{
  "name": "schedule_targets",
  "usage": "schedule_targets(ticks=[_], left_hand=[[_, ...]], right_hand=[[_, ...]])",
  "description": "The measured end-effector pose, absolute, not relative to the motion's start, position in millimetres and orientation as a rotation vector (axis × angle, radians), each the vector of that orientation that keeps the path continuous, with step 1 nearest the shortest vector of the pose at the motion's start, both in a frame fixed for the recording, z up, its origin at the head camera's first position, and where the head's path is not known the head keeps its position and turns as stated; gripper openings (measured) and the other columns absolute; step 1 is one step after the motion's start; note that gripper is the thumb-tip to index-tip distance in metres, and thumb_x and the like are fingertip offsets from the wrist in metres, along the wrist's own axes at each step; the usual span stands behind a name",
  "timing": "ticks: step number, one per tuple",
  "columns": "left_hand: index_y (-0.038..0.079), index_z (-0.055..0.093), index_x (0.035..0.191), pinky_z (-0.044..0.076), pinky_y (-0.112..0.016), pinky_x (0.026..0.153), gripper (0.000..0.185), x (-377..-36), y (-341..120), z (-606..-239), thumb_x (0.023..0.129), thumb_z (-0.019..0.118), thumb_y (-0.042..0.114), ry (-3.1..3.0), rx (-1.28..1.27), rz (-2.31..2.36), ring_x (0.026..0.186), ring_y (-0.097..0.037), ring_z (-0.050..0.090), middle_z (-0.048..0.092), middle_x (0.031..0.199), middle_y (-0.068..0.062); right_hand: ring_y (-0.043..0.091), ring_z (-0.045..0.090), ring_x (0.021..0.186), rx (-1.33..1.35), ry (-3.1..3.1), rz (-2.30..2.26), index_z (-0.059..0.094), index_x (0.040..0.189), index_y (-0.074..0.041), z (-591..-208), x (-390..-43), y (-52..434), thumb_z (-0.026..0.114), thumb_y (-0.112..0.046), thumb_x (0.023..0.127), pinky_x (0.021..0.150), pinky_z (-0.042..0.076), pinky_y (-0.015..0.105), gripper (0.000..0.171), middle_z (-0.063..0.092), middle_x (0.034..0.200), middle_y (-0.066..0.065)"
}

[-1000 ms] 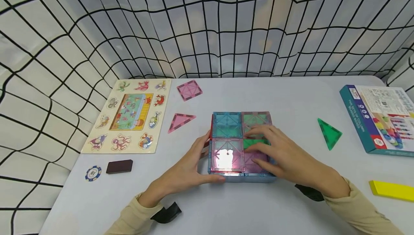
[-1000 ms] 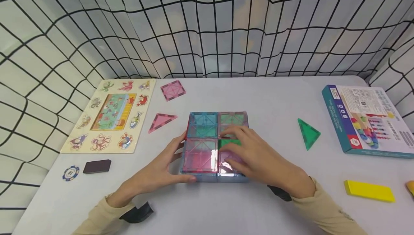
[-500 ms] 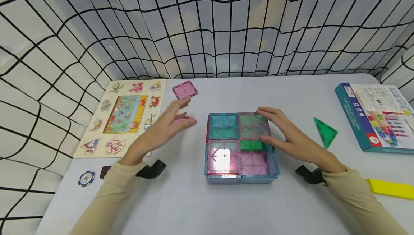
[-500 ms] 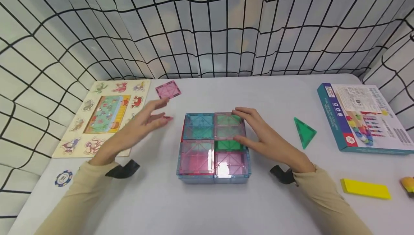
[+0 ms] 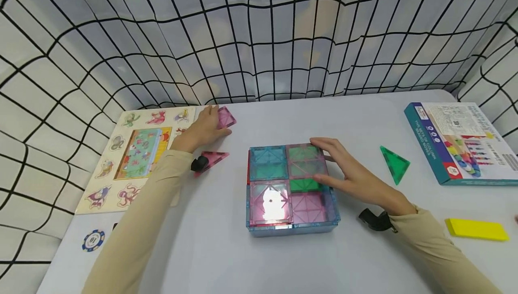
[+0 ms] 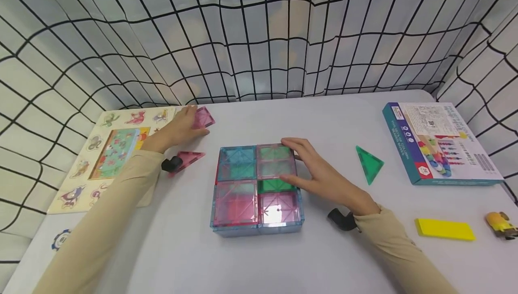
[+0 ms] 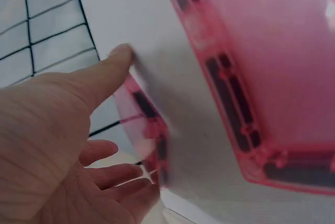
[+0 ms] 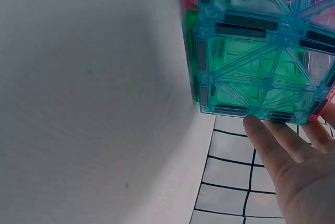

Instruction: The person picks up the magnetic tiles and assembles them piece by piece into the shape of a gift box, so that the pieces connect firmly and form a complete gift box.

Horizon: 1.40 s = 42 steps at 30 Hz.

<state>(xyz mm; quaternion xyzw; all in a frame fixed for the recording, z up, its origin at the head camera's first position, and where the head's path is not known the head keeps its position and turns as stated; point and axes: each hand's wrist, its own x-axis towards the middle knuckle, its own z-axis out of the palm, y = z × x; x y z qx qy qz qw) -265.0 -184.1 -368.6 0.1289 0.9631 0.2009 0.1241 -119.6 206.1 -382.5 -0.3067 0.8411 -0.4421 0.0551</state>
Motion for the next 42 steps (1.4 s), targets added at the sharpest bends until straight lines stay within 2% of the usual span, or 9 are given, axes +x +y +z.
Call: schedule_targets(ticks=[5, 10, 14, 17, 23, 27, 32, 36, 42], left_hand=[[-0.019, 0.020, 0.156, 0.023, -0.060, 0.124, 0.078, -265, -197, -375, 0.108, 0.058, 0.028, 2.840, 0.396, 0.476, 0.150, -0.052, 0.024, 0.025, 0.160, -0.040], [-0.021, 0.030, 0.151, 0.031, -0.059, 0.121, 0.083, -263, -202, -373, 0.103, 0.066, 0.036, 2.898, 0.381, 0.413, 0.142, -0.050, 0.034, 0.033, 0.153, -0.040], [-0.021, 0.045, 0.142, 0.047, -0.053, 0.104, 0.083, -257, -203, -369, 0.095, 0.072, 0.042, 2.941, 0.310, 0.429, 0.128, -0.045, 0.041, 0.040, 0.146, -0.038], [-0.019, 0.054, 0.135, 0.046, -0.053, 0.095, 0.079, -248, -200, -358, 0.090, 0.075, 0.043, 2.977, 0.344, 0.526, 0.122, -0.042, 0.042, 0.045, 0.140, -0.035], [-0.005, 0.058, 0.142, 0.051, -0.049, 0.089, 0.082, -205, -160, -308, 0.082, 0.084, 0.044, 2.984, 0.647, 0.730, 0.112, -0.033, 0.047, 0.052, 0.127, -0.019], [-0.002, 0.060, 0.140, 0.055, -0.036, 0.082, 0.079, -157, -118, -285, 0.078, 0.089, 0.038, 2.873, 1.020, 0.886, 0.109, -0.024, 0.048, 0.052, 0.119, -0.011], [-0.001, 0.062, 0.136, 0.053, -0.024, 0.084, 0.079, -107, -72, -287, 0.076, 0.092, 0.041, 2.700, 1.441, 0.806, 0.109, -0.018, 0.048, 0.050, 0.114, -0.006], [-0.001, 0.064, 0.132, 0.048, -0.020, 0.086, 0.077, -88, -47, -298, 0.076, 0.091, 0.045, 2.662, 1.526, 0.635, 0.107, -0.016, 0.049, 0.050, 0.111, -0.004], [-0.004, 0.065, 0.131, 0.049, -0.017, 0.084, 0.080, -82, -31, -307, 0.079, 0.087, 0.052, 2.715, 1.543, 0.334, 0.104, -0.018, 0.048, 0.052, 0.112, -0.006]], right_hand=[[0.025, 0.032, 0.151, -0.901, 2.528, -1.352, 0.023, 0.166, -0.017, -382, -116, 200, 0.073, -0.018, 0.100, 0.120, 0.037, 0.048, 0.083, 0.027, 0.164, 0.008], [0.026, 0.032, 0.151, -0.884, 2.541, -1.330, 0.023, 0.165, -0.011, -380, -115, 197, 0.075, -0.019, 0.099, 0.119, 0.037, 0.050, 0.084, 0.028, 0.164, 0.008], [0.027, 0.032, 0.151, -0.883, 2.526, -1.323, 0.022, 0.166, -0.011, -380, -117, 196, 0.074, -0.020, 0.100, 0.120, 0.037, 0.049, 0.084, 0.027, 0.164, 0.008], [0.029, 0.033, 0.150, -0.853, 2.506, -1.328, 0.021, 0.166, -0.013, -380, -117, 198, 0.073, -0.022, 0.100, 0.120, 0.037, 0.052, 0.084, 0.028, 0.164, 0.009], [0.041, 0.034, 0.150, -0.725, 2.483, -1.351, 0.017, 0.166, -0.014, -382, -115, 209, 0.072, -0.027, 0.102, 0.117, 0.034, 0.065, 0.085, 0.023, 0.168, 0.012], [0.046, 0.030, 0.151, -0.715, 2.449, -1.372, 0.013, 0.167, -0.014, -385, -115, 213, 0.057, -0.028, 0.109, 0.116, 0.031, 0.070, 0.074, 0.017, 0.171, 0.016], [0.046, 0.029, 0.152, -0.751, 2.419, -1.399, 0.012, 0.168, -0.016, -388, -117, 213, 0.040, -0.027, 0.115, 0.115, 0.033, 0.069, 0.061, 0.015, 0.171, 0.016], [0.046, 0.030, 0.151, -0.752, 2.428, -1.394, 0.014, 0.168, -0.017, -389, -119, 211, 0.041, -0.029, 0.115, 0.115, 0.032, 0.070, 0.061, 0.016, 0.172, 0.015], [0.047, 0.033, 0.150, -0.758, 2.421, -1.403, 0.015, 0.167, -0.016, -388, -119, 208, 0.042, -0.029, 0.114, 0.114, 0.034, 0.071, 0.061, 0.016, 0.172, 0.016]])
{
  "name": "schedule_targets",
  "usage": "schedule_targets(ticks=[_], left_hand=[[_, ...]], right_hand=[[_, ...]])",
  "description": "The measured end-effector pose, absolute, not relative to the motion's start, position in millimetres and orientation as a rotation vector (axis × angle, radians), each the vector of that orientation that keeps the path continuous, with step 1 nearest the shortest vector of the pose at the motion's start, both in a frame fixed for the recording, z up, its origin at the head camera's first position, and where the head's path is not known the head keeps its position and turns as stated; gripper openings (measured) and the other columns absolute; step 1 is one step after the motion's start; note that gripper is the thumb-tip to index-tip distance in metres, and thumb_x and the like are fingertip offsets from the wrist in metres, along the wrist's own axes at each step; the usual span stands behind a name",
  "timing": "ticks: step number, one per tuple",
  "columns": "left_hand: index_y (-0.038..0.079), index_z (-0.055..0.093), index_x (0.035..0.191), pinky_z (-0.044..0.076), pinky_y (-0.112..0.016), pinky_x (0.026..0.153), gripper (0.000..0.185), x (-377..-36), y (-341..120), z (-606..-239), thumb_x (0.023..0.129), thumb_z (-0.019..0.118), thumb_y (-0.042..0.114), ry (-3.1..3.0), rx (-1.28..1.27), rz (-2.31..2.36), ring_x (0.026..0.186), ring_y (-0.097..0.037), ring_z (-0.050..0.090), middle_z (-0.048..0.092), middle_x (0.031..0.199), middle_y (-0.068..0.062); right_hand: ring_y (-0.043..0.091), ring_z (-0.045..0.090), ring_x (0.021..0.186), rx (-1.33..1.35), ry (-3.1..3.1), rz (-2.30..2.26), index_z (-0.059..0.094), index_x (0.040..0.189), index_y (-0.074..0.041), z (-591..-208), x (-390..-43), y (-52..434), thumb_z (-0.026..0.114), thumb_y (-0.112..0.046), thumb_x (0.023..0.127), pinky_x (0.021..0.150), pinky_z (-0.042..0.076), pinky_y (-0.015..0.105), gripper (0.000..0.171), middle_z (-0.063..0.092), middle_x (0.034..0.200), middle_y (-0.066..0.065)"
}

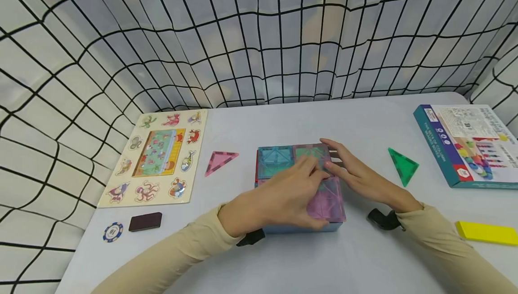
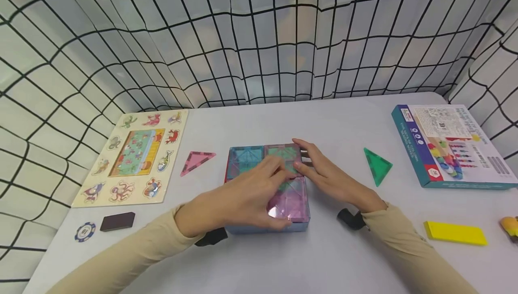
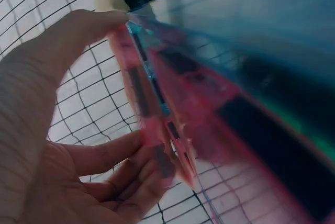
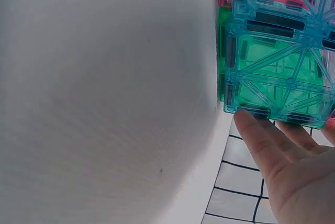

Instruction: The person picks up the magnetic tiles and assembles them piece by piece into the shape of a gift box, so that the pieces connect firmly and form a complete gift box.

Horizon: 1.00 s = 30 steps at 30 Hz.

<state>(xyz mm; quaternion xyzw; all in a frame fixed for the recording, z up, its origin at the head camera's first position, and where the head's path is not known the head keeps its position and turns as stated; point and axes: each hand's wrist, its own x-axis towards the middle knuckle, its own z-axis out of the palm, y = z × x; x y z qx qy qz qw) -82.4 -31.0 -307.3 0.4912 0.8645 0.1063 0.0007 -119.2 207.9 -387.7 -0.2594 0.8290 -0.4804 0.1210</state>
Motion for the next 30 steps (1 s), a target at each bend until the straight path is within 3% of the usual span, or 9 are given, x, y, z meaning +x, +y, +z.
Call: schedule_targets(ticks=[15, 21, 26, 28, 30], left_hand=[[-0.001, 0.061, 0.141, 0.050, -0.022, 0.097, 0.084, -82, -31, -305, 0.083, 0.086, 0.055, 2.710, 1.439, 0.244, 0.117, -0.019, 0.049, 0.053, 0.124, -0.007], [-0.002, 0.048, 0.152, 0.052, -0.027, 0.101, 0.098, -84, -45, -298, 0.083, 0.086, 0.056, 2.655, 1.319, 0.359, 0.128, -0.021, 0.048, 0.047, 0.139, -0.010], [0.000, 0.043, 0.156, 0.052, -0.037, 0.104, 0.104, -86, -83, -295, 0.081, 0.087, 0.056, 2.696, 1.145, 0.568, 0.131, -0.023, 0.049, 0.043, 0.148, -0.010], [0.003, 0.042, 0.157, 0.050, -0.040, 0.107, 0.100, -88, -99, -298, 0.084, 0.085, 0.055, 2.728, 1.053, 0.652, 0.134, -0.022, 0.047, 0.041, 0.151, -0.009], [0.004, 0.040, 0.158, 0.047, -0.044, 0.111, 0.094, -90, -113, -305, 0.089, 0.081, 0.053, 2.754, 0.955, 0.752, 0.140, -0.024, 0.043, 0.038, 0.155, -0.008]], right_hand=[[0.048, 0.032, 0.150, -0.744, 2.429, -1.388, 0.016, 0.167, -0.017, -382, -121, 205, 0.045, -0.030, 0.114, 0.114, 0.032, 0.072, 0.062, 0.018, 0.171, 0.016], [0.040, 0.028, 0.152, -0.782, 2.535, -1.325, 0.021, 0.166, -0.011, -380, -115, 208, 0.046, -0.027, 0.114, 0.118, 0.029, 0.067, 0.060, 0.024, 0.167, 0.015], [0.035, 0.028, 0.152, -0.841, 2.694, -1.220, 0.029, 0.164, -0.014, -373, -103, 214, 0.053, -0.024, 0.111, 0.117, 0.031, 0.067, 0.059, 0.030, 0.162, 0.011], [0.034, 0.030, 0.151, -0.891, 2.737, -1.171, 0.030, 0.164, -0.016, -370, -96, 218, 0.059, -0.022, 0.108, 0.120, 0.034, 0.058, 0.062, 0.030, 0.163, 0.009], [0.035, 0.031, 0.151, -0.969, 2.764, -1.108, 0.032, 0.163, -0.018, -368, -90, 220, 0.068, -0.021, 0.104, 0.117, 0.038, 0.057, 0.069, 0.028, 0.165, 0.008]])
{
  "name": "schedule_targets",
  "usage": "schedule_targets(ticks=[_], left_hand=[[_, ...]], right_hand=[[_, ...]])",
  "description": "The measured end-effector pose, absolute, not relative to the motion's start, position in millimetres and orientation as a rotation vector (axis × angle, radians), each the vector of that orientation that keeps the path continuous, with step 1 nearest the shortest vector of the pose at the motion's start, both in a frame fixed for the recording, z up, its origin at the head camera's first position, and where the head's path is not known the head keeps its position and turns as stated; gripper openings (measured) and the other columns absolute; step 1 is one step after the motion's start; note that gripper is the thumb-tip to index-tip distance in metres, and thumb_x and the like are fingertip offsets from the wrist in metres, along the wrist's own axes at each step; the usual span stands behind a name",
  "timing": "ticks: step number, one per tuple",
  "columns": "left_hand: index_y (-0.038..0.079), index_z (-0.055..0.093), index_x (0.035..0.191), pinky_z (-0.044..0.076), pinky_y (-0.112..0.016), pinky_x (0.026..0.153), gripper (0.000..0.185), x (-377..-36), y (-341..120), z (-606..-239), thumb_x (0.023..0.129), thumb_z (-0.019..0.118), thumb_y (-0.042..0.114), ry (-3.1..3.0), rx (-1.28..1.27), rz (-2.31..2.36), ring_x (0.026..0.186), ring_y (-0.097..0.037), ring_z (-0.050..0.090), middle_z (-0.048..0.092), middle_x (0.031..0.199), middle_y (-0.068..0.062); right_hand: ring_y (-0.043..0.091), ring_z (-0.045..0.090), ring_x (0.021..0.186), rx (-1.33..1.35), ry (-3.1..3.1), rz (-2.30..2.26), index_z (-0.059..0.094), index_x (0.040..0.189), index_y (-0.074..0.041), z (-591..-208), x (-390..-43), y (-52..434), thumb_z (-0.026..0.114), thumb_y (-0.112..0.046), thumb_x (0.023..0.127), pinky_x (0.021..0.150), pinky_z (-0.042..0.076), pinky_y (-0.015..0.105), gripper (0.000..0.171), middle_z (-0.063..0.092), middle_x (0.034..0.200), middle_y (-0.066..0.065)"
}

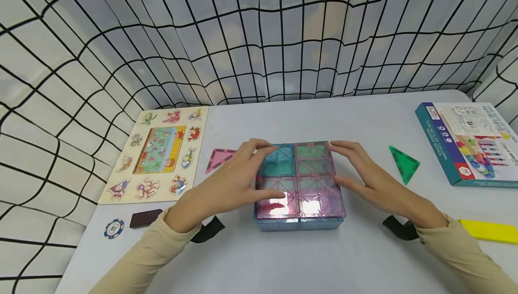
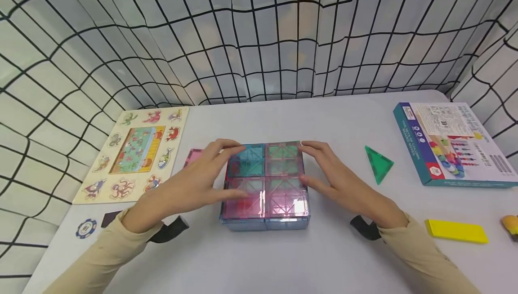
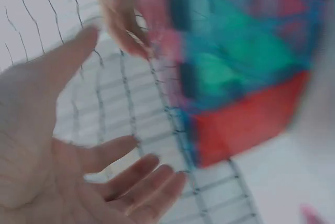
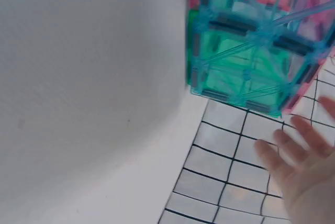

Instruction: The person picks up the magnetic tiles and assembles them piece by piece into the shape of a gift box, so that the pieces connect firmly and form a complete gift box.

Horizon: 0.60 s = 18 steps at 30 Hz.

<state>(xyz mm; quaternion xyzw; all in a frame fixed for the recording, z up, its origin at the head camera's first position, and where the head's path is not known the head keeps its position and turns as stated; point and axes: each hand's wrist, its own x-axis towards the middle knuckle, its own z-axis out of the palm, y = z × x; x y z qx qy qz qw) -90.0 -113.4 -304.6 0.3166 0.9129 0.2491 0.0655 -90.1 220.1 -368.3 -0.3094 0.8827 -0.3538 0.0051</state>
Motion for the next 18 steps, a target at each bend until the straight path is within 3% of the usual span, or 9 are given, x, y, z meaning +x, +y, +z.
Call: schedule_targets(ticks=[3, 5, 10, 18], left_hand=[[0.008, 0.035, 0.161, 0.044, -0.050, 0.114, 0.081, -94, -130, -317, 0.101, 0.067, 0.051, 2.741, 0.782, 0.922, 0.142, -0.028, 0.043, 0.036, 0.158, -0.009], [0.009, 0.031, 0.163, 0.043, -0.053, 0.115, 0.075, -96, -137, -327, 0.106, 0.058, 0.050, 2.700, 0.693, 1.033, 0.143, -0.031, 0.044, 0.037, 0.159, -0.011], [0.006, 0.025, 0.165, 0.042, -0.054, 0.115, 0.069, -101, -139, -347, 0.112, 0.045, 0.046, 2.571, 0.565, 1.219, 0.145, -0.035, 0.043, 0.039, 0.159, -0.017], [-0.004, 0.017, 0.164, 0.034, -0.054, 0.121, 0.069, -107, -129, -365, 0.114, 0.039, 0.038, 2.439, 0.527, 1.348, 0.148, -0.035, 0.037, 0.034, 0.162, -0.021]], right_hand=[[0.032, 0.035, 0.150, -1.141, 2.793, -1.020, 0.040, 0.160, -0.020, -366, -82, 222, 0.081, -0.027, 0.094, 0.113, 0.045, 0.050, 0.078, 0.029, 0.166, 0.008], [0.030, 0.035, 0.150, -1.255, 2.802, -1.010, 0.049, 0.155, -0.021, -367, -78, 221, 0.085, -0.037, 0.089, 0.115, 0.044, 0.046, 0.076, 0.032, 0.165, 0.009], [0.024, 0.041, 0.144, -1.483, 2.808, -1.064, 0.066, 0.140, -0.019, -371, -67, 222, 0.072, -0.058, 0.093, 0.120, 0.027, 0.018, 0.061, 0.048, 0.153, 0.010], [0.018, 0.049, 0.138, -1.482, 2.788, -1.146, 0.069, 0.138, -0.016, -373, -59, 224, 0.084, -0.041, 0.088, 0.112, 0.037, 0.015, 0.058, 0.056, 0.147, 0.008]])
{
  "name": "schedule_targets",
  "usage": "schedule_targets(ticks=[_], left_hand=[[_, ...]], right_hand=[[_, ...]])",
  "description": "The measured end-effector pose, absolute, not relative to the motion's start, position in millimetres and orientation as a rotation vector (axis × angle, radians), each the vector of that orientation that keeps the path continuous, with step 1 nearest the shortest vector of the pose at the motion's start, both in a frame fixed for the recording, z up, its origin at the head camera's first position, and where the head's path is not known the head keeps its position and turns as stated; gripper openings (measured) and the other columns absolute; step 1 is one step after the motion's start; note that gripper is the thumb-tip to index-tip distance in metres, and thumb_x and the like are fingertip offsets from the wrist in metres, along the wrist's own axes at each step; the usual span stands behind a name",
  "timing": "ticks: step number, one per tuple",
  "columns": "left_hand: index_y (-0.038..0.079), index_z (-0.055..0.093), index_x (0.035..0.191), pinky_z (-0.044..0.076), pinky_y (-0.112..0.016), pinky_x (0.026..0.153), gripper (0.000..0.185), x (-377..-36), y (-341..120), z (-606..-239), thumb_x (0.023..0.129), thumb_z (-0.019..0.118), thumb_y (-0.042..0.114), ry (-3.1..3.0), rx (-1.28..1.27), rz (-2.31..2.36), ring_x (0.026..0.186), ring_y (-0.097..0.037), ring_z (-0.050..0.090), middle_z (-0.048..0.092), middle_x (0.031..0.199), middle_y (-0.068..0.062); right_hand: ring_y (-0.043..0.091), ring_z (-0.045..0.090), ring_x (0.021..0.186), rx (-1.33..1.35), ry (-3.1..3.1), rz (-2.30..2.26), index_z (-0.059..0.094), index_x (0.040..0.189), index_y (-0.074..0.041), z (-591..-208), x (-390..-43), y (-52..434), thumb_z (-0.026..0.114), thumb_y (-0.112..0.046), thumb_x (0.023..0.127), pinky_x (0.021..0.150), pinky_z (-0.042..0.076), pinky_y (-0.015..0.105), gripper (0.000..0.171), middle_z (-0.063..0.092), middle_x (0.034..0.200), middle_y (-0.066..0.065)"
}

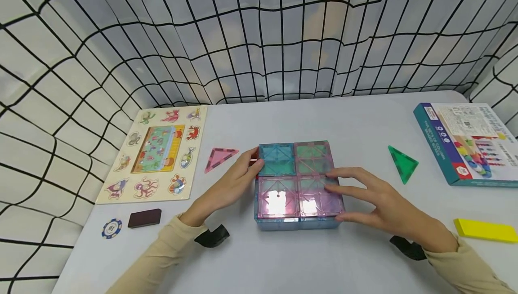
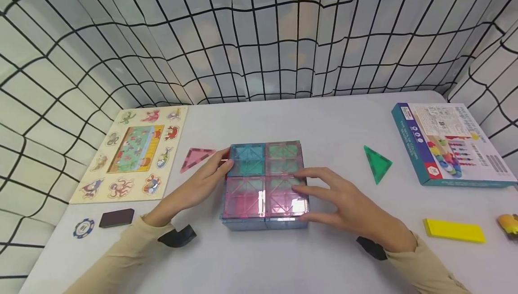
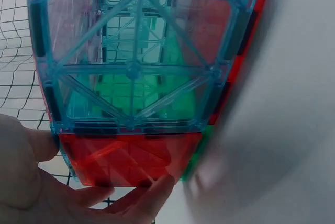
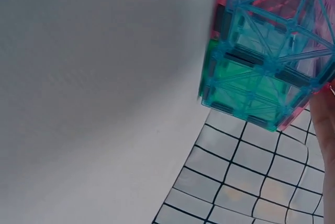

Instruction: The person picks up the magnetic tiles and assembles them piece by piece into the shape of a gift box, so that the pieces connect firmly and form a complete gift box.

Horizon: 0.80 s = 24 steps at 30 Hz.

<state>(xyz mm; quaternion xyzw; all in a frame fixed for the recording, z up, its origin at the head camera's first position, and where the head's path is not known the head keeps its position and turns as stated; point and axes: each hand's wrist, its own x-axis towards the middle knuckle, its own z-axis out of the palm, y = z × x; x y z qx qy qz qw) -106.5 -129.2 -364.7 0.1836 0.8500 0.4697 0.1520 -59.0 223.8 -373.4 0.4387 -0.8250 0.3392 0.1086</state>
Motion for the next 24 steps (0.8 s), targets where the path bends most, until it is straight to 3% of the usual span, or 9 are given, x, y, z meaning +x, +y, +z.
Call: schedule_targets(ticks=[8, 17, 24], left_hand=[[-0.003, 0.015, 0.164, 0.035, -0.054, 0.120, 0.070, -106, -130, -369, 0.113, 0.037, 0.040, 2.434, 0.518, 1.350, 0.148, -0.035, 0.037, 0.033, 0.162, -0.021], [-0.002, 0.013, 0.165, 0.034, -0.055, 0.121, 0.070, -105, -130, -371, 0.114, 0.036, 0.039, 2.421, 0.532, 1.371, 0.149, -0.036, 0.035, 0.030, 0.164, -0.021], [-0.001, 0.012, 0.166, 0.035, -0.054, 0.120, 0.069, -104, -130, -371, 0.114, 0.036, 0.037, 2.403, 0.536, 1.390, 0.150, -0.036, 0.035, 0.026, 0.166, -0.020]], right_hand=[[0.015, 0.055, 0.130, 1.333, -2.382, 1.253, 0.076, 0.124, -0.014, -369, -68, 222, 0.092, -0.033, 0.079, 0.107, 0.047, 0.020, 0.051, 0.063, 0.137, 0.007], [0.014, 0.058, 0.123, 1.302, -2.369, 1.454, 0.078, 0.117, -0.014, -368, -75, 219, 0.100, -0.006, 0.062, 0.102, 0.051, 0.021, 0.060, 0.065, 0.128, 0.005], [0.013, 0.055, 0.123, 1.234, -2.413, 1.496, 0.077, 0.117, -0.016, -371, -75, 218, 0.102, -0.008, 0.060, 0.104, 0.047, 0.020, 0.062, 0.062, 0.127, 0.003]])
